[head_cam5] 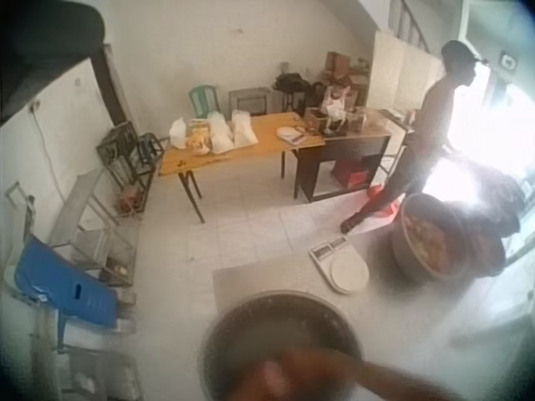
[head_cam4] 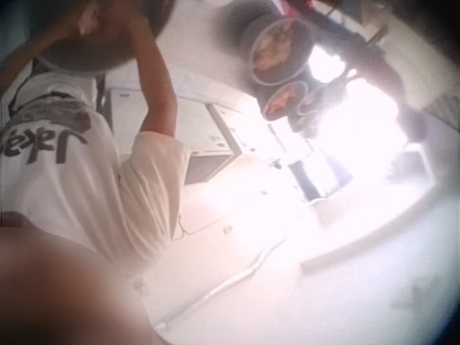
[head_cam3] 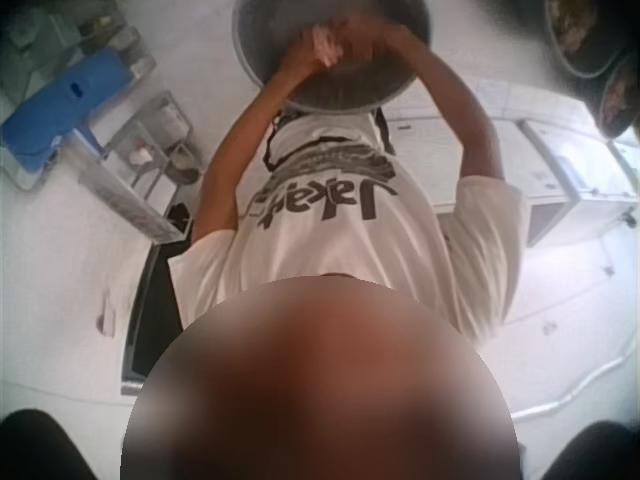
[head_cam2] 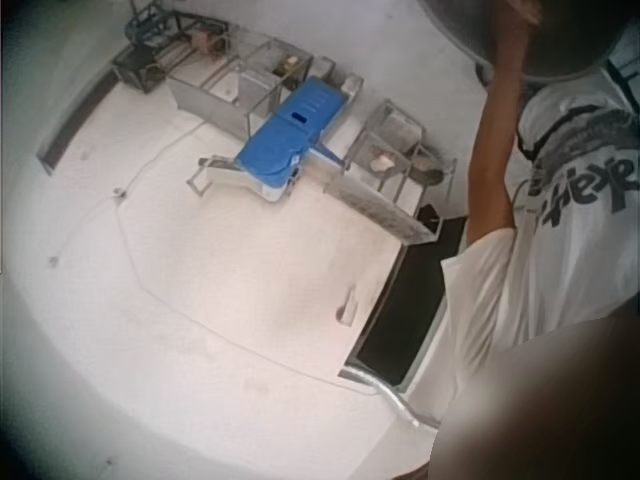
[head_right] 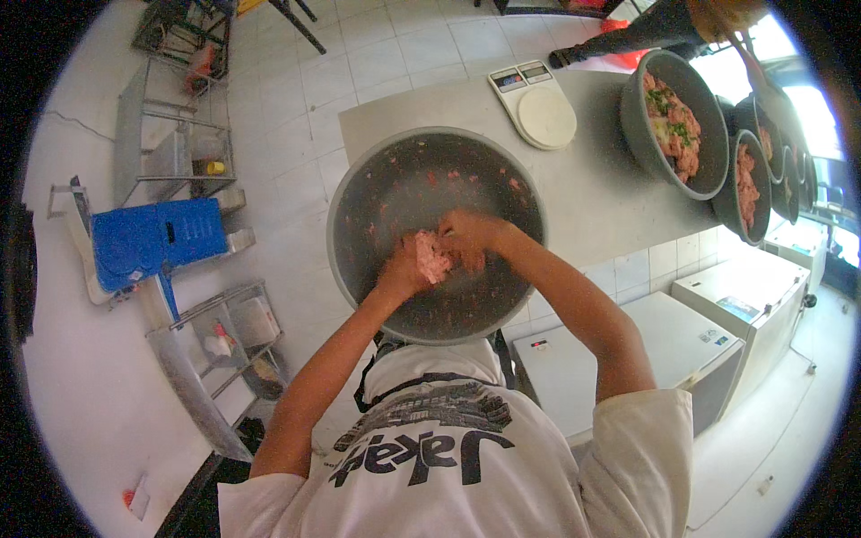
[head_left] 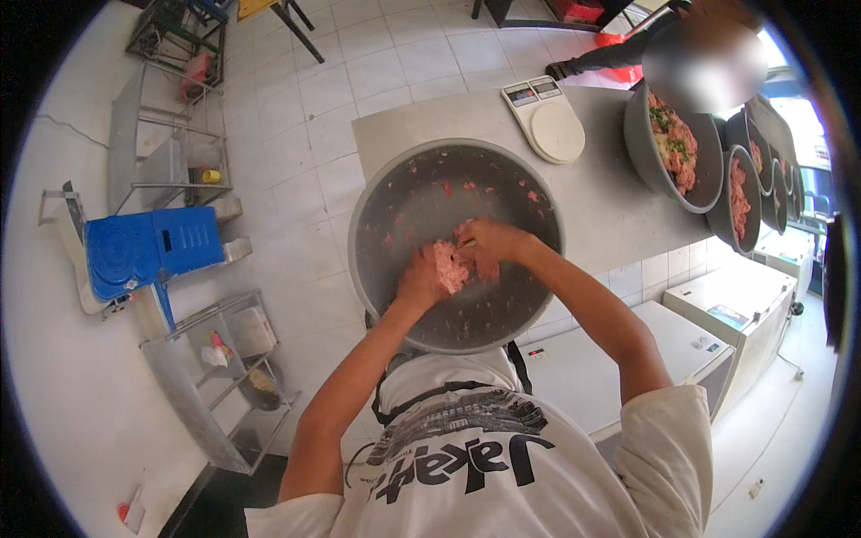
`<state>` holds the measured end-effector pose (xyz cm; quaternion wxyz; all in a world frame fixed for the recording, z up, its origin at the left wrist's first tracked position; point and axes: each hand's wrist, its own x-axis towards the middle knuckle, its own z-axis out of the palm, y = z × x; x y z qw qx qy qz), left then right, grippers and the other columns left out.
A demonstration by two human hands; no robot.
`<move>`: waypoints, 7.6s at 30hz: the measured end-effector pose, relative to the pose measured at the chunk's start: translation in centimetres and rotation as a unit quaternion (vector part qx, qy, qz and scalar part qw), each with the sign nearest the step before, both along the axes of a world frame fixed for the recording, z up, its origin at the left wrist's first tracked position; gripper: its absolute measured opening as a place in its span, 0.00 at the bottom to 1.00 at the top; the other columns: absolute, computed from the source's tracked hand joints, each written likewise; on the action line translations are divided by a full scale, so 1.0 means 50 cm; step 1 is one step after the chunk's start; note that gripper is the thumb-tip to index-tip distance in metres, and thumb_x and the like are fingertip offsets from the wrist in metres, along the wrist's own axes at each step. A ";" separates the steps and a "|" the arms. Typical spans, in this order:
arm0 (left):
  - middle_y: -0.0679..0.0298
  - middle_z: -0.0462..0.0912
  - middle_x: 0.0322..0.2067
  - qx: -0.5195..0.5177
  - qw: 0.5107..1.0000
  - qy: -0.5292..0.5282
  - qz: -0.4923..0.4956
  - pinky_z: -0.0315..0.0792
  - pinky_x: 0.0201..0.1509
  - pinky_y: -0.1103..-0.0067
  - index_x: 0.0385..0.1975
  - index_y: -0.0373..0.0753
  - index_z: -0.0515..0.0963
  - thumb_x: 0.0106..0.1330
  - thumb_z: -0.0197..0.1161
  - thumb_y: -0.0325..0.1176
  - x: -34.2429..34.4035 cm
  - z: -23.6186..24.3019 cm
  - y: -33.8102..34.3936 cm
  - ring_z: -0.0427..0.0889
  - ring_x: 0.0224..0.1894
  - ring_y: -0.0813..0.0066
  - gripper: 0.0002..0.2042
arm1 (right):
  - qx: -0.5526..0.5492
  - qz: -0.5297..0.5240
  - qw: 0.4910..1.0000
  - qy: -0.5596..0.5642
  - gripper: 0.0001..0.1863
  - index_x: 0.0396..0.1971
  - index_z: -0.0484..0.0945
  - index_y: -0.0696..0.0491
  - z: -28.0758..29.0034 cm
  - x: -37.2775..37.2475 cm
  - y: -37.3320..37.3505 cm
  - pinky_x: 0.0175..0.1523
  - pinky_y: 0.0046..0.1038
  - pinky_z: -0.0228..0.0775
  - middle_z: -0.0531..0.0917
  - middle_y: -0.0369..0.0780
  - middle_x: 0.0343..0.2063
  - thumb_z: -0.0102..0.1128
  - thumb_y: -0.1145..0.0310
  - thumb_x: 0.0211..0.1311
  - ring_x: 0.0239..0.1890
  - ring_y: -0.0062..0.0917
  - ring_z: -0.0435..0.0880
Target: The person mixes ground meat in a large metal bowl using both hands. Another person in a yellow shirt stands nearby and occasionally places portions of the mixed meat into a metal tray. The person continues to knead and combine the meat throughout the clip.
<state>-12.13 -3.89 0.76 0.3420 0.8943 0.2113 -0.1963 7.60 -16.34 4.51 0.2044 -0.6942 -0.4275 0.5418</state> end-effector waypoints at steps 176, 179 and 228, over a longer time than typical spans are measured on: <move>0.53 0.65 0.67 0.052 0.975 -0.112 -0.184 0.74 0.63 0.60 0.71 0.43 0.53 0.63 0.66 0.42 -0.063 -0.141 0.033 0.67 0.66 0.45 0.39 | -0.132 -0.120 0.894 -0.410 0.10 0.40 0.84 0.51 0.184 -0.328 0.094 0.42 0.38 0.84 0.88 0.41 0.39 0.55 0.67 0.67 0.40 0.36 0.90; 0.47 0.64 0.66 0.059 0.981 -0.081 -0.164 0.74 0.62 0.60 0.73 0.45 0.51 0.62 0.67 0.43 -0.056 -0.105 0.024 0.66 0.68 0.45 0.42 | -0.120 -0.129 0.900 -0.400 0.11 0.36 0.86 0.53 0.154 -0.311 0.087 0.43 0.41 0.83 0.88 0.44 0.37 0.56 0.65 0.66 0.39 0.39 0.90; 0.52 0.73 0.60 0.100 0.960 -0.063 -0.253 0.71 0.61 0.58 0.62 0.45 0.70 0.61 0.64 0.57 -0.009 -0.103 0.045 0.72 0.61 0.47 0.33 | -0.067 -0.114 0.928 -0.348 0.16 0.33 0.87 0.58 0.179 -0.191 0.099 0.46 0.44 0.83 0.88 0.52 0.36 0.65 0.60 0.56 0.43 0.47 0.89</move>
